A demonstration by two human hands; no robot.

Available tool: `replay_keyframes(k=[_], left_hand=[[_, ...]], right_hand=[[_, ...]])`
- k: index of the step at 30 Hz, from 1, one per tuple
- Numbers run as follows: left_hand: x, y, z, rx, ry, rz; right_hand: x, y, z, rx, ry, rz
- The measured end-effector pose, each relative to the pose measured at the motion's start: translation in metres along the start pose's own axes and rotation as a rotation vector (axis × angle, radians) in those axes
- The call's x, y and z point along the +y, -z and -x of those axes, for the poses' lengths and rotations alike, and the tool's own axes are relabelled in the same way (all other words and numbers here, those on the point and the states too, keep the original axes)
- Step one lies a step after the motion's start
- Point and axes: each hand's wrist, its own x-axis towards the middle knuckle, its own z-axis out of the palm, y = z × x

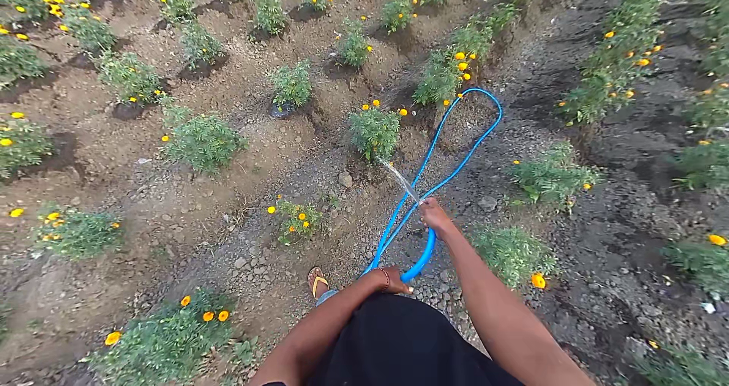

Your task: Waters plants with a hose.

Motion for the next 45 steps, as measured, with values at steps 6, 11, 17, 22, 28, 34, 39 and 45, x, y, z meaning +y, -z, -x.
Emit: replay_keyframes(k=[6, 11, 17, 22, 28, 34, 39, 45], left_hand=[[0.003, -0.001, 0.002, 0.004, 0.014, -0.012], [0.003, -0.005, 0.0, 0.004, 0.019, -0.03], [0.0, -0.01, -0.001, 0.009, 0.007, -0.018], [-0.003, -0.009, 0.0, 0.0, 0.015, -0.007], [-0.005, -0.008, 0.0, -0.002, 0.022, -0.01], [-0.006, -0.007, 0.003, 0.022, 0.025, 0.012], [-0.005, -0.008, 0.005, 0.006, 0.032, 0.018], [-0.005, -0.007, 0.005, 0.009, 0.034, 0.014]], right_hand=[[0.005, 0.001, -0.001, 0.014, 0.011, -0.032], [0.006, 0.0, 0.0, -0.029, -0.016, 0.021], [0.001, -0.006, 0.003, -0.103, -0.035, 0.036], [-0.003, -0.009, 0.005, -0.108, -0.041, 0.025], [-0.005, -0.011, 0.004, -0.109, -0.021, 0.025], [-0.007, -0.013, 0.001, -0.095, 0.015, 0.021], [-0.01, -0.019, 0.0, -0.145, -0.002, 0.129], [-0.011, -0.02, -0.003, -0.159, 0.0, 0.097]])
